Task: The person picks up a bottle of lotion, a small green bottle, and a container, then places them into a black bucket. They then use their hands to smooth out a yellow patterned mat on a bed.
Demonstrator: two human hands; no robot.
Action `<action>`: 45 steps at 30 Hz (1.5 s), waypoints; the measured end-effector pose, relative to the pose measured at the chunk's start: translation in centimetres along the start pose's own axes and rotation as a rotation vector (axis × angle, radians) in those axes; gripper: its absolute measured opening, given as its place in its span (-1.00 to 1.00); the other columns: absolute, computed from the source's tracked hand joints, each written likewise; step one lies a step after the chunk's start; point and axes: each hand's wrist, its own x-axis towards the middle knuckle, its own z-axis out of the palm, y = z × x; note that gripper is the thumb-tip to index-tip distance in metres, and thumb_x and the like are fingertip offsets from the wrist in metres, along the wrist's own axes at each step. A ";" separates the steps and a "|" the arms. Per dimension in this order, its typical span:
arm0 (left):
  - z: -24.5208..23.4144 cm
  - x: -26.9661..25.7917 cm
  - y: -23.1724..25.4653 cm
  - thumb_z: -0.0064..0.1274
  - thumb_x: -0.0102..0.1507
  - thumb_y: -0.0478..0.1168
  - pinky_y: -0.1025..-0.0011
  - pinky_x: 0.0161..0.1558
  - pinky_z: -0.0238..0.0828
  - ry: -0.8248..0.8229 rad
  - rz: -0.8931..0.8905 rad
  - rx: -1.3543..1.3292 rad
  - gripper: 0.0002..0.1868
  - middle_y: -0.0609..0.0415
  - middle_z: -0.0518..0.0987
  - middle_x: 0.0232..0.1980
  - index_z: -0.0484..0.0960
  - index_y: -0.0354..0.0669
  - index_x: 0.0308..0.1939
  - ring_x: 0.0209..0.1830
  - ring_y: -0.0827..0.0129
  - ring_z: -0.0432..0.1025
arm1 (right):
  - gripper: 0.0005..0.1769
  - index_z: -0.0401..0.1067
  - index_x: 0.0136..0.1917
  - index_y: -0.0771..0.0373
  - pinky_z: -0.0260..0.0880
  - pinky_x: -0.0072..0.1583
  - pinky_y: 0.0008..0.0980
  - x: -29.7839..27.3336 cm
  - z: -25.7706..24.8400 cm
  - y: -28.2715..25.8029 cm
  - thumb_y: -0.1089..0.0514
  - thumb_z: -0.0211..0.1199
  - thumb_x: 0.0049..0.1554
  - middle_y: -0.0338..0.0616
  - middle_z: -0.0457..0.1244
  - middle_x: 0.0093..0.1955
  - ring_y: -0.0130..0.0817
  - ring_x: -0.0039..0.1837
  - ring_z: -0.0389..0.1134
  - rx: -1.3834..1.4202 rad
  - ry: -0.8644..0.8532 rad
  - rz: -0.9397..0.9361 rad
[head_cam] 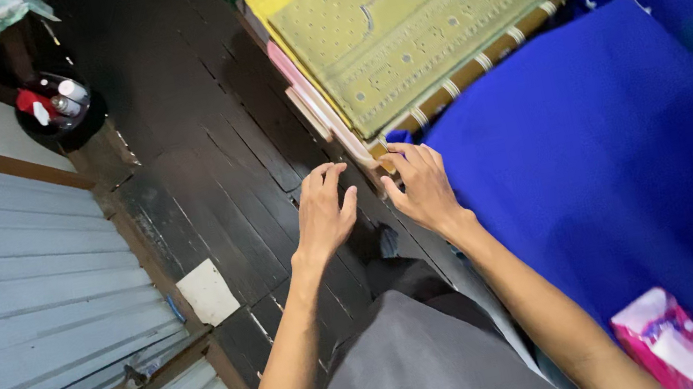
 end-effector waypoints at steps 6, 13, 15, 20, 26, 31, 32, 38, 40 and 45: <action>-0.7 3.7 -1.6 0.18 0.21 -0.27 0.10 0.26 0.33 0.030 -0.002 -0.003 -0.55 -0.19 0.49 0.19 0.52 -0.26 0.18 0.23 -0.13 0.37 | -0.62 0.47 0.15 0.27 0.16 0.36 -0.03 4.1 1.2 1.4 0.14 0.36 0.07 -0.01 0.28 0.29 0.00 0.33 0.26 0.023 -0.015 -0.008; -1.1 8.0 -3.1 0.17 0.21 -0.29 0.10 0.27 0.33 0.028 -0.011 -0.030 -0.57 -0.20 0.49 0.18 0.52 -0.27 0.16 0.24 -0.13 0.36 | -0.61 0.47 0.16 0.27 0.18 0.35 -0.03 8.3 2.7 3.1 0.15 0.35 0.06 0.00 0.29 0.29 0.01 0.32 0.27 0.061 -0.024 -0.009; -1.2 8.9 -3.6 0.17 0.23 -0.28 0.10 0.25 0.33 0.027 -0.029 -0.029 -0.56 -0.21 0.48 0.19 0.51 -0.27 0.18 0.23 -0.13 0.37 | -0.60 0.47 0.17 0.26 0.16 0.38 -0.02 9.3 3.2 3.6 0.15 0.35 0.06 0.00 0.29 0.28 0.01 0.33 0.27 0.057 -0.012 -0.031; -1.4 9.8 -4.4 0.16 0.22 -0.28 0.10 0.26 0.33 0.047 -0.062 -0.042 -0.56 -0.20 0.49 0.19 0.52 -0.28 0.17 0.24 -0.13 0.37 | -0.59 0.48 0.17 0.26 0.15 0.37 -0.01 11.1 3.9 3.9 0.15 0.36 0.04 0.02 0.29 0.29 0.03 0.33 0.26 0.060 -0.042 -0.025; -2.4 9.8 -5.7 0.16 0.23 -0.27 0.11 0.27 0.32 0.066 -0.100 -0.015 -0.55 -0.19 0.49 0.20 0.52 -0.31 0.18 0.25 -0.12 0.37 | -0.58 0.47 0.19 0.27 0.14 0.39 -0.02 12.5 5.1 3.2 0.16 0.34 0.05 0.03 0.29 0.29 0.03 0.35 0.26 0.091 -0.073 -0.050; -3.3 10.1 -6.7 0.16 0.23 -0.26 0.12 0.26 0.34 0.068 -0.132 -0.010 -0.55 -0.18 0.49 0.21 0.53 -0.30 0.19 0.25 -0.10 0.38 | -0.59 0.46 0.19 0.29 0.14 0.39 -0.02 13.4 6.2 3.0 0.18 0.33 0.07 0.03 0.29 0.29 0.03 0.34 0.26 0.110 -0.082 -0.062; -3.4 10.3 -6.9 0.16 0.23 -0.26 0.12 0.25 0.34 0.065 -0.135 -0.019 -0.56 -0.18 0.49 0.21 0.53 -0.30 0.19 0.25 -0.10 0.38 | -0.59 0.46 0.19 0.29 0.14 0.39 -0.02 13.7 6.4 2.9 0.17 0.33 0.07 0.04 0.29 0.29 0.04 0.34 0.26 0.108 -0.079 -0.062; -4.1 11.4 -8.4 0.14 0.24 -0.26 0.13 0.25 0.35 0.027 -0.160 -0.051 -0.57 -0.15 0.50 0.21 0.52 -0.27 0.19 0.24 -0.08 0.39 | -0.60 0.46 0.19 0.30 0.15 0.38 -0.01 15.6 7.7 3.0 0.17 0.32 0.07 0.04 0.28 0.28 0.05 0.33 0.27 0.105 -0.086 -0.068; -4.6 12.1 -9.1 0.13 0.25 -0.26 0.14 0.25 0.35 0.012 -0.167 -0.067 -0.58 -0.14 0.50 0.20 0.52 -0.26 0.19 0.25 -0.07 0.39 | -0.59 0.46 0.19 0.30 0.15 0.37 -0.02 16.5 8.3 2.8 0.17 0.31 0.07 0.05 0.28 0.27 0.06 0.32 0.27 0.103 -0.086 -0.056; -6.3 14.5 -11.6 0.13 0.25 -0.25 0.14 0.22 0.36 -0.020 -0.190 -0.082 -0.58 -0.14 0.50 0.20 0.52 -0.25 0.18 0.23 -0.07 0.39 | -0.62 0.48 0.17 0.30 0.16 0.39 -0.01 19.4 9.8 1.8 0.16 0.29 0.09 0.03 0.30 0.27 0.05 0.31 0.28 0.071 -0.077 -0.030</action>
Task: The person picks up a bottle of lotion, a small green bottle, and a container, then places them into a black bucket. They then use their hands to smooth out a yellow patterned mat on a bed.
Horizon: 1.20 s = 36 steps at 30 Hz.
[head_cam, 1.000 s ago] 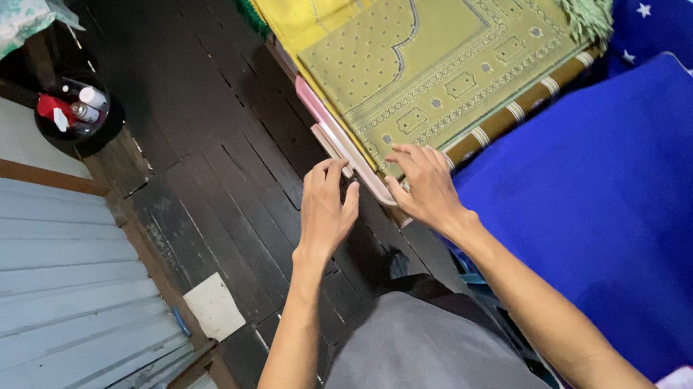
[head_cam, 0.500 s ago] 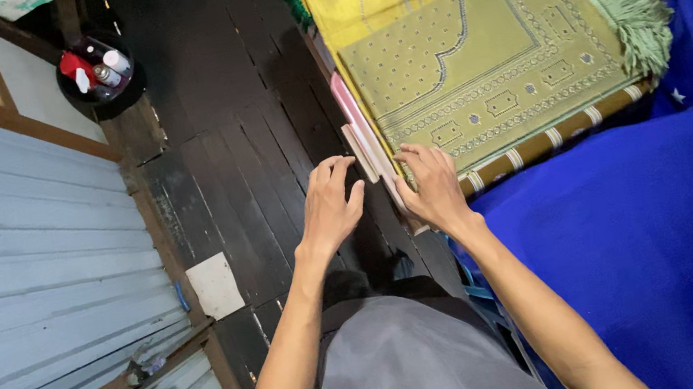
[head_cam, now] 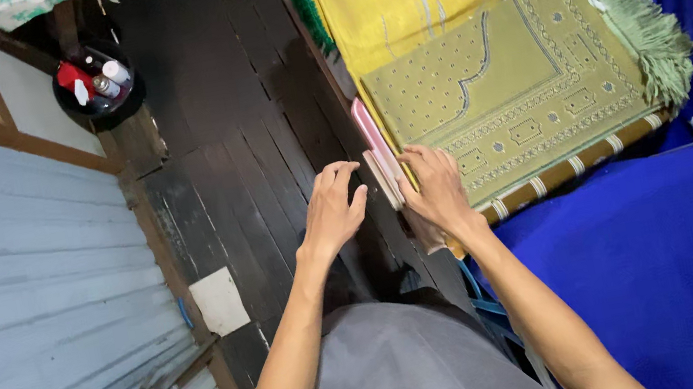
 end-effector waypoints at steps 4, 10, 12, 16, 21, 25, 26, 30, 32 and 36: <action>-1.8 2.8 -1.7 0.13 0.25 -0.24 0.14 0.24 0.36 -0.006 0.041 0.014 -0.58 -0.13 0.50 0.19 0.53 -0.25 0.18 0.23 -0.05 0.39 | -0.62 0.47 0.18 0.31 0.17 0.37 -0.03 2.8 0.9 -0.9 0.15 0.29 0.10 0.05 0.29 0.27 0.04 0.30 0.28 0.007 -0.023 0.033; -4.6 6.8 -4.3 0.12 0.25 -0.25 0.14 0.23 0.36 -0.029 0.069 -0.004 -0.59 -0.12 0.51 0.20 0.53 -0.24 0.17 0.25 -0.05 0.39 | -0.60 0.47 0.20 0.30 0.17 0.37 -0.03 7.2 2.7 -2.3 0.17 0.28 0.09 0.04 0.29 0.28 0.04 0.31 0.29 -0.030 0.021 0.026; -5.7 7.9 -5.1 0.12 0.25 -0.24 0.15 0.23 0.37 -0.036 0.083 -0.012 -0.59 -0.11 0.50 0.20 0.53 -0.24 0.18 0.24 -0.04 0.39 | -0.61 0.46 0.20 0.31 0.19 0.35 -0.04 8.4 3.3 -3.1 0.15 0.29 0.11 0.04 0.29 0.27 0.05 0.29 0.29 -0.015 -0.002 0.059; -7.9 10.0 -6.9 0.14 0.25 -0.24 0.14 0.22 0.37 -0.076 0.105 -0.017 -0.60 -0.11 0.50 0.19 0.53 -0.24 0.17 0.24 -0.04 0.39 | -0.59 0.46 0.18 0.31 0.19 0.34 -0.04 10.4 4.7 -4.5 0.15 0.32 0.06 0.04 0.28 0.28 0.05 0.27 0.29 -0.044 0.018 0.100; -10.3 12.0 -8.9 0.15 0.25 -0.24 0.15 0.23 0.38 -0.096 0.147 -0.029 -0.59 -0.11 0.51 0.19 0.53 -0.24 0.16 0.25 -0.04 0.39 | -0.59 0.47 0.20 0.28 0.19 0.35 -0.06 12.2 7.1 -6.0 0.16 0.35 0.08 -0.01 0.29 0.29 0.01 0.31 0.29 -0.050 0.059 0.136; -11.3 12.9 -10.3 0.15 0.25 -0.25 0.16 0.24 0.38 -0.101 0.157 -0.037 -0.59 -0.11 0.50 0.20 0.54 -0.24 0.17 0.24 -0.02 0.40 | -0.60 0.48 0.18 0.26 0.19 0.36 -0.06 12.9 8.5 -6.8 0.15 0.37 0.07 -0.02 0.29 0.29 0.00 0.32 0.29 -0.079 0.056 0.179; -11.4 13.0 -10.6 0.15 0.25 -0.24 0.15 0.24 0.37 -0.107 0.157 -0.037 -0.59 -0.12 0.50 0.20 0.54 -0.25 0.17 0.24 -0.03 0.40 | -0.59 0.48 0.18 0.26 0.19 0.36 -0.05 13.1 8.7 -6.9 0.15 0.37 0.06 -0.02 0.29 0.29 0.01 0.32 0.28 -0.095 0.050 0.180; -11.9 13.7 -11.4 0.16 0.25 -0.24 0.15 0.24 0.36 -0.130 0.157 -0.038 -0.58 -0.12 0.50 0.20 0.53 -0.26 0.17 0.24 -0.04 0.39 | -0.58 0.49 0.18 0.27 0.17 0.34 -0.02 13.9 9.3 -7.1 0.15 0.38 0.05 0.01 0.28 0.30 0.02 0.32 0.28 -0.106 0.032 0.195; -12.1 13.9 -11.6 0.16 0.25 -0.23 0.15 0.24 0.37 -0.135 0.145 -0.040 -0.59 -0.10 0.50 0.21 0.54 -0.26 0.17 0.25 -0.03 0.39 | -0.59 0.49 0.18 0.27 0.18 0.35 -0.02 14.3 9.6 -7.1 0.15 0.37 0.06 0.01 0.28 0.31 0.02 0.33 0.28 -0.097 0.034 0.201; -12.7 14.7 -12.4 0.12 0.27 -0.22 0.16 0.24 0.36 -0.179 0.086 -0.040 -0.59 -0.09 0.49 0.23 0.54 -0.25 0.19 0.27 -0.01 0.38 | -0.61 0.49 0.17 0.27 0.18 0.37 -0.01 15.6 10.5 -6.7 0.16 0.37 0.07 0.00 0.29 0.30 0.02 0.34 0.27 -0.086 0.055 0.191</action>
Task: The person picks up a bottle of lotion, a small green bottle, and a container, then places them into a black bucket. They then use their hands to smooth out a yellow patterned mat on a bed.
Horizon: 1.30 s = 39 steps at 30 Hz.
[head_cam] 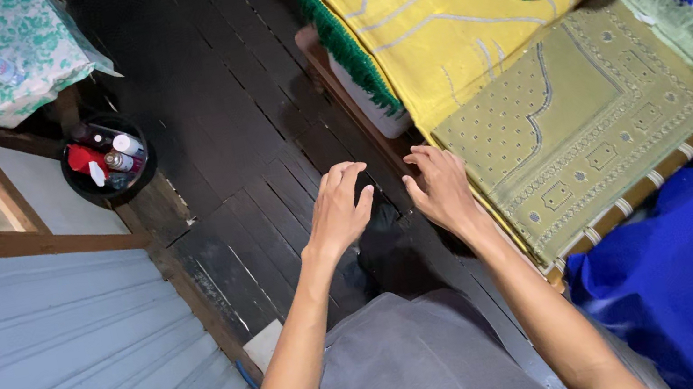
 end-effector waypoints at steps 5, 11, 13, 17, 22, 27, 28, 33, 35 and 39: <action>-0.8 2.4 -1.4 0.10 0.29 -0.20 0.16 0.22 0.35 -0.025 -0.027 0.015 -0.58 -0.09 0.48 0.24 0.52 -0.26 0.20 0.28 0.00 0.37 | -0.61 0.48 0.17 0.27 0.17 0.36 -0.01 2.5 1.1 -0.1 0.15 0.36 0.08 0.02 0.29 0.29 0.04 0.34 0.27 0.003 -0.029 -0.001; -1.4 7.1 -3.1 0.11 0.27 -0.20 0.18 0.24 0.36 -0.018 0.022 0.035 -0.59 -0.09 0.50 0.22 0.54 -0.25 0.18 0.26 -0.01 0.38 | -0.61 0.48 0.17 0.27 0.18 0.36 -0.04 6.7 2.7 0.7 0.14 0.35 0.08 0.02 0.29 0.29 0.04 0.33 0.27 0.018 -0.030 0.032; -1.3 8.6 -3.7 0.12 0.26 -0.20 0.18 0.24 0.37 -0.012 0.048 0.047 -0.58 -0.10 0.51 0.21 0.55 -0.24 0.18 0.25 -0.01 0.39 | -0.61 0.48 0.17 0.26 0.18 0.36 -0.04 8.1 3.2 0.9 0.14 0.35 0.07 0.01 0.29 0.28 0.03 0.33 0.27 0.022 -0.015 0.040; -1.3 11.9 -4.4 0.13 0.27 -0.21 0.14 0.28 0.34 -0.056 0.119 0.058 -0.57 -0.15 0.49 0.26 0.54 -0.24 0.20 0.29 -0.05 0.38 | -0.59 0.48 0.18 0.27 0.17 0.34 -0.04 11.5 3.9 1.6 0.12 0.36 0.06 0.01 0.29 0.27 0.03 0.32 0.27 0.016 0.012 0.051; -1.7 15.7 -4.2 0.13 0.26 -0.20 0.14 0.29 0.33 -0.109 0.118 0.063 -0.56 -0.15 0.48 0.28 0.55 -0.23 0.20 0.32 -0.06 0.36 | -0.60 0.48 0.16 0.27 0.17 0.33 -0.04 14.6 3.7 2.6 0.12 0.35 0.07 -0.02 0.30 0.25 0.01 0.32 0.28 0.033 0.006 0.066; -1.6 19.5 -3.9 0.12 0.27 -0.20 0.14 0.29 0.33 -0.159 0.165 0.065 -0.56 -0.12 0.48 0.28 0.54 -0.24 0.22 0.31 -0.04 0.36 | -0.60 0.49 0.15 0.30 0.17 0.33 -0.04 16.3 3.5 4.1 0.12 0.34 0.06 0.00 0.29 0.25 0.01 0.31 0.27 0.040 0.031 0.138; -1.3 20.2 -3.7 0.12 0.27 -0.20 0.14 0.29 0.33 -0.169 0.177 0.064 -0.56 -0.12 0.48 0.28 0.54 -0.24 0.22 0.31 -0.04 0.36 | -0.60 0.49 0.15 0.30 0.17 0.33 -0.04 16.4 3.3 4.6 0.12 0.34 0.06 0.00 0.29 0.25 0.01 0.31 0.27 0.035 0.041 0.149; 0.1 23.0 -2.4 0.11 0.29 -0.19 0.15 0.27 0.33 -0.259 0.220 0.067 -0.56 -0.12 0.48 0.26 0.52 -0.25 0.23 0.31 -0.04 0.36 | -0.61 0.50 0.18 0.29 0.15 0.36 -0.06 16.0 2.2 6.9 0.10 0.30 0.11 0.01 0.29 0.30 0.02 0.33 0.26 0.018 0.080 0.266; 0.5 23.9 -1.9 0.11 0.29 -0.20 0.15 0.26 0.33 -0.283 0.240 0.059 -0.57 -0.13 0.49 0.26 0.52 -0.25 0.22 0.31 -0.05 0.36 | -0.61 0.49 0.18 0.29 0.14 0.37 -0.06 15.6 1.7 7.7 0.10 0.29 0.11 0.01 0.29 0.31 0.02 0.34 0.26 0.007 0.092 0.298; 1.9 25.0 -1.0 0.11 0.28 -0.20 0.13 0.27 0.31 -0.334 0.269 0.064 -0.57 -0.19 0.48 0.25 0.53 -0.26 0.21 0.31 -0.07 0.35 | -0.59 0.48 0.20 0.29 0.12 0.38 -0.05 14.8 0.9 9.1 0.09 0.29 0.11 0.01 0.28 0.32 0.02 0.34 0.25 -0.008 0.106 0.349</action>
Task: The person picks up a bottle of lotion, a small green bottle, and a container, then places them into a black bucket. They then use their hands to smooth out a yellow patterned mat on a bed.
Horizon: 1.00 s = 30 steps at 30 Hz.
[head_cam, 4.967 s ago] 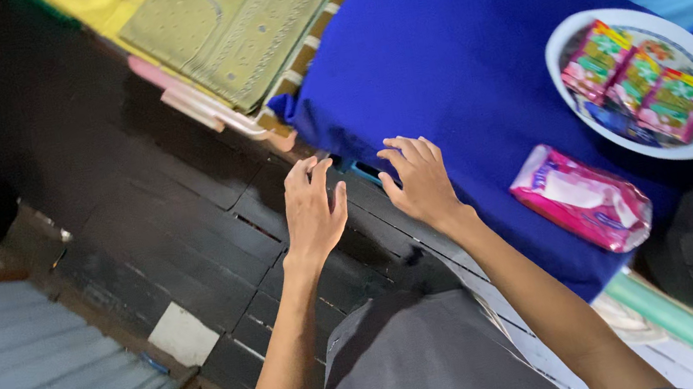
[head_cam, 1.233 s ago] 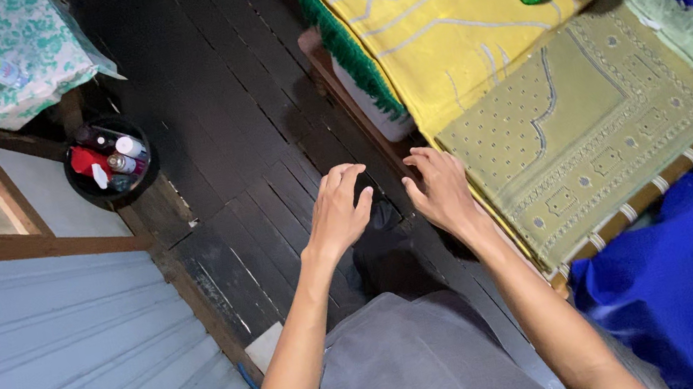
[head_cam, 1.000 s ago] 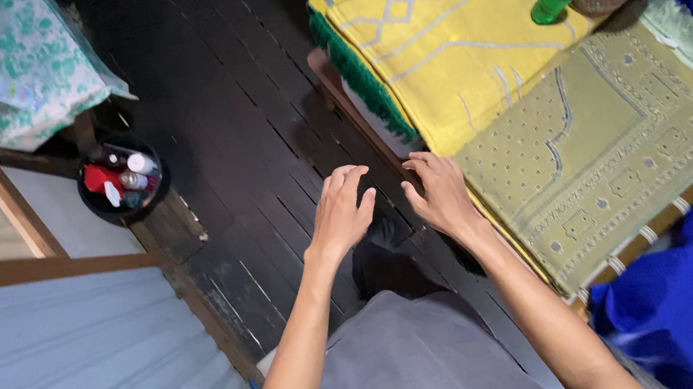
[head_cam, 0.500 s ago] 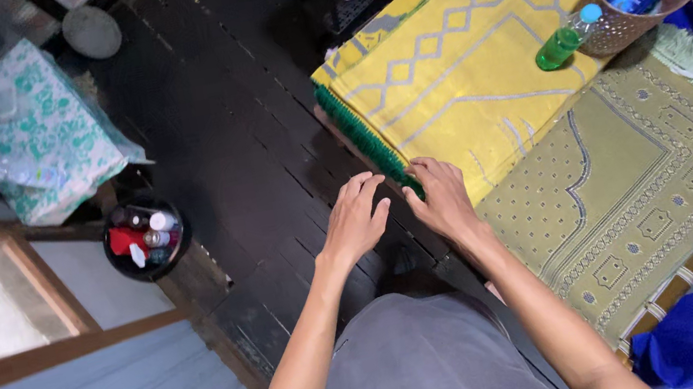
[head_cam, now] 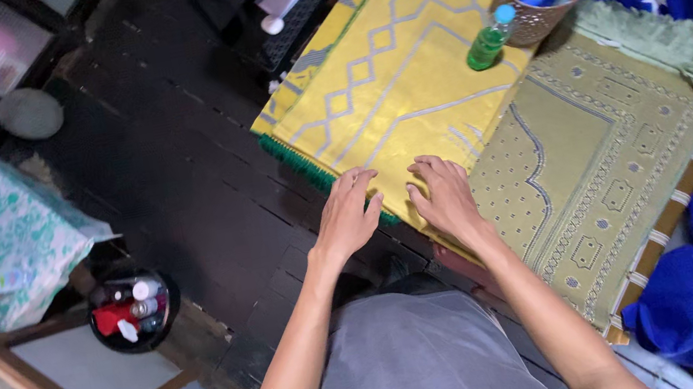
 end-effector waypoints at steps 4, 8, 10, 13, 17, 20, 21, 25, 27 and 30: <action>0.7 1.5 0.4 0.10 0.28 -0.20 0.13 0.27 0.31 -0.046 0.020 0.005 -0.58 -0.19 0.48 0.25 0.53 -0.26 0.20 0.31 -0.07 0.35 | -0.59 0.49 0.20 0.28 0.10 0.40 -0.04 -0.2 -0.6 1.1 0.09 0.30 0.10 0.01 0.28 0.31 0.01 0.36 0.24 -0.022 0.023 0.021; 1.2 2.9 0.7 0.11 0.26 -0.21 0.12 0.27 0.30 -0.070 0.062 -0.008 -0.57 -0.20 0.48 0.26 0.53 -0.28 0.20 0.30 -0.09 0.35 | -0.60 0.48 0.20 0.29 0.12 0.40 -0.05 -0.1 -0.9 1.8 0.10 0.28 0.11 0.01 0.28 0.32 -0.01 0.36 0.24 -0.022 0.038 0.077; 1.4 3.7 0.9 0.11 0.27 -0.21 0.13 0.28 0.30 -0.084 0.079 -0.005 -0.57 -0.20 0.48 0.26 0.53 -0.29 0.20 0.30 -0.08 0.35 | -0.60 0.48 0.20 0.30 0.12 0.41 -0.05 0.0 -1.0 2.2 0.10 0.28 0.12 0.01 0.28 0.32 -0.01 0.37 0.24 -0.028 0.046 0.081; 1.6 4.9 1.3 0.11 0.27 -0.22 0.12 0.26 0.31 -0.131 0.073 -0.008 -0.57 -0.19 0.48 0.26 0.54 -0.28 0.20 0.30 -0.08 0.35 | -0.60 0.47 0.20 0.30 0.11 0.42 -0.03 0.2 -1.3 2.5 0.10 0.28 0.12 0.01 0.27 0.32 -0.03 0.38 0.24 -0.032 0.057 0.104; 2.2 6.7 1.6 0.10 0.26 -0.21 0.12 0.25 0.31 -0.183 0.086 -0.017 -0.57 -0.18 0.48 0.26 0.54 -0.27 0.20 0.29 -0.08 0.35 | -0.59 0.46 0.21 0.30 0.11 0.40 -0.03 0.5 -1.7 3.1 0.10 0.28 0.11 0.01 0.27 0.33 -0.03 0.39 0.23 -0.039 0.076 0.148; 2.5 8.6 1.6 0.10 0.26 -0.21 0.11 0.24 0.31 -0.209 0.128 -0.024 -0.57 -0.17 0.48 0.27 0.54 -0.26 0.20 0.29 -0.09 0.35 | -0.59 0.46 0.20 0.29 0.11 0.40 -0.03 1.1 -2.2 3.5 0.10 0.28 0.11 0.01 0.27 0.33 -0.03 0.39 0.23 -0.055 0.097 0.192; 2.7 9.1 1.5 0.10 0.26 -0.21 0.12 0.25 0.32 -0.217 0.144 -0.029 -0.56 -0.17 0.48 0.27 0.54 -0.26 0.21 0.29 -0.09 0.35 | -0.59 0.46 0.20 0.28 0.10 0.40 -0.03 1.3 -2.3 3.6 0.10 0.28 0.11 0.00 0.27 0.32 -0.03 0.39 0.23 -0.057 0.103 0.210; 3.3 11.6 1.0 0.09 0.27 -0.21 0.11 0.23 0.31 -0.303 0.177 -0.061 -0.56 -0.19 0.47 0.27 0.53 -0.26 0.22 0.28 -0.11 0.34 | -0.61 0.46 0.19 0.27 0.11 0.41 -0.04 2.1 -2.5 4.0 0.11 0.28 0.11 -0.01 0.28 0.31 -0.02 0.40 0.23 -0.072 0.143 0.294; 3.6 13.1 0.5 0.09 0.28 -0.22 0.12 0.28 0.29 -0.317 0.231 -0.071 -0.57 -0.19 0.48 0.27 0.52 -0.28 0.21 0.30 -0.09 0.34 | -0.61 0.46 0.19 0.28 0.11 0.39 -0.04 2.7 -2.4 4.1 0.12 0.28 0.11 0.02 0.27 0.33 -0.01 0.40 0.23 -0.077 0.190 0.304; 3.5 15.4 0.1 0.08 0.29 -0.22 0.13 0.29 0.28 -0.401 0.245 -0.158 -0.57 -0.21 0.47 0.27 0.51 -0.30 0.21 0.32 -0.10 0.33 | -0.64 0.47 0.17 0.26 0.11 0.39 -0.05 3.8 -2.3 4.0 0.11 0.28 0.12 0.00 0.28 0.32 0.00 0.38 0.23 -0.081 0.218 0.393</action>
